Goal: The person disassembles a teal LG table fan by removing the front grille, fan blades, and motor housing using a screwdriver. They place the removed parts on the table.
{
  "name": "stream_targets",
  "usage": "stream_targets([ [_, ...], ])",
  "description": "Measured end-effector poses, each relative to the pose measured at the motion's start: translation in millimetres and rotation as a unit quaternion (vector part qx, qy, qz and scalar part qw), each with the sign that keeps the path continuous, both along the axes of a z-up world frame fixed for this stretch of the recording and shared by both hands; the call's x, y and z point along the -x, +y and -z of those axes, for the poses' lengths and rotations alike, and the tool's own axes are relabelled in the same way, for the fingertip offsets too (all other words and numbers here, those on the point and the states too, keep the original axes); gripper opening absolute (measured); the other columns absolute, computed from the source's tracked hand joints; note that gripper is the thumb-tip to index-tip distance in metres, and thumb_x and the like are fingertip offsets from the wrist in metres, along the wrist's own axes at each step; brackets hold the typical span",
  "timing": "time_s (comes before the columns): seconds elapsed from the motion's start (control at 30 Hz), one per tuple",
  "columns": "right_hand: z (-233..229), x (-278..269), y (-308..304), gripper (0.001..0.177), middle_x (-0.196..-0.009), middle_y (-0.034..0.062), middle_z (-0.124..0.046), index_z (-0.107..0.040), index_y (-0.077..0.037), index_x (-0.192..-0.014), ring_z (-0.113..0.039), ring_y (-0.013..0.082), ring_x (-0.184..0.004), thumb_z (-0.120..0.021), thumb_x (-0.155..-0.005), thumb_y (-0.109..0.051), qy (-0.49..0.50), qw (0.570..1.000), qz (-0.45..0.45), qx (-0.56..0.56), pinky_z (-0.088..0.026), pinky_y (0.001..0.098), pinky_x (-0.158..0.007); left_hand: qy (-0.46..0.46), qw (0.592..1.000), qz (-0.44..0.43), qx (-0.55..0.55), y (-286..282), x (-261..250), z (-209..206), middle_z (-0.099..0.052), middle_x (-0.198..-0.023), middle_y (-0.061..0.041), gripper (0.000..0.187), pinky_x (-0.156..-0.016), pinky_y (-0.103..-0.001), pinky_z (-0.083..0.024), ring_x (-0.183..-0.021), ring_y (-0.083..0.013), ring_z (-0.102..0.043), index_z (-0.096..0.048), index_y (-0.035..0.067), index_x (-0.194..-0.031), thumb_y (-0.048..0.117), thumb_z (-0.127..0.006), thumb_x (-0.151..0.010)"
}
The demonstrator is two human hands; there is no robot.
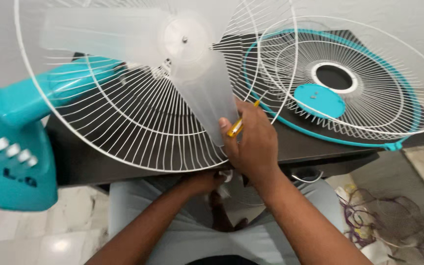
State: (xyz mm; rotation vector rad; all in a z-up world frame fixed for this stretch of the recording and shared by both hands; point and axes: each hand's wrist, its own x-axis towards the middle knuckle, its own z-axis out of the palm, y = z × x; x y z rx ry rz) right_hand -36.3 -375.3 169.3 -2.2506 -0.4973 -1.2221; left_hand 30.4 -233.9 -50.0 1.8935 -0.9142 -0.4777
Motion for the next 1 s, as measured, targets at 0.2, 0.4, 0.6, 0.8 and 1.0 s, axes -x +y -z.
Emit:
stream_targets([
  [0.2,0,1,-2,0.035,-0.112,0.0211,-0.069,-0.06,0.003,-0.126,-0.067,0.0382,-0.102,-0.064,-0.103,-0.023,0.013,1.0,-0.004,-0.004,-0.054,0.0454,-0.088,-0.031,0.993,0.034,-0.108,63,88,-152,-0.068,-0.099,-0.011,0.024,-0.082,-0.039,-0.054,-0.092,-0.0259,-0.068,-0.078,0.013,-0.109,0.022,-0.068,-0.09],
  [0.4,0,0,-4,0.036,-0.108,0.0199,-0.07,-0.061,0.002,-0.12,-0.068,0.0382,-0.099,-0.065,-0.102,-0.029,0.041,0.998,-0.008,-0.037,-0.055,0.0451,-0.085,-0.008,0.998,-0.027,0.057,101,119,-250,-0.07,-0.119,-0.011,0.024,-0.087,-0.035,-0.053,-0.107,-0.0255,-0.07,-0.081,0.009,-0.112,0.021,-0.077,-0.092],
  [0.6,-5,1,-3,0.039,-0.107,0.0187,-0.072,-0.062,0.002,-0.122,-0.069,0.0378,-0.096,-0.064,-0.099,-0.029,0.048,0.996,-0.036,-0.061,-0.056,0.046,-0.083,-0.32,0.854,-0.403,0.073,85,102,-257,-0.069,-0.109,-0.006,0.027,-0.076,-0.031,-0.058,-0.096,-0.0196,-0.068,-0.077,0.013,-0.112,0.018,-0.077,-0.085],
  [0.8,-4,-1,-4,0.034,-0.11,0.0156,-0.073,-0.061,0.0,-0.119,-0.071,0.0344,-0.098,-0.064,-0.098,-0.027,0.046,0.997,-0.031,-0.062,-0.057,0.0428,-0.083,-0.546,0.735,-0.401,-0.029,60,73,-247,-0.065,-0.112,-0.014,0.036,-0.089,-0.046,-0.054,-0.106,-0.0332,-0.064,-0.074,0.009,-0.113,0.012,-0.077,-0.078],
  [1.0,-11,-4,-2,0.037,-0.113,0.0186,-0.074,-0.061,0.001,-0.118,-0.073,0.033,-0.098,-0.067,-0.096,-0.029,0.056,0.997,-0.016,-0.06,-0.059,0.0391,-0.077,-0.459,0.773,-0.434,-0.058,54,67,-251,-0.066,-0.116,-0.017,0.037,-0.078,-0.041,-0.055,-0.101,-0.0302,-0.065,-0.073,0.008,-0.115,0.015,-0.078,-0.079],
])
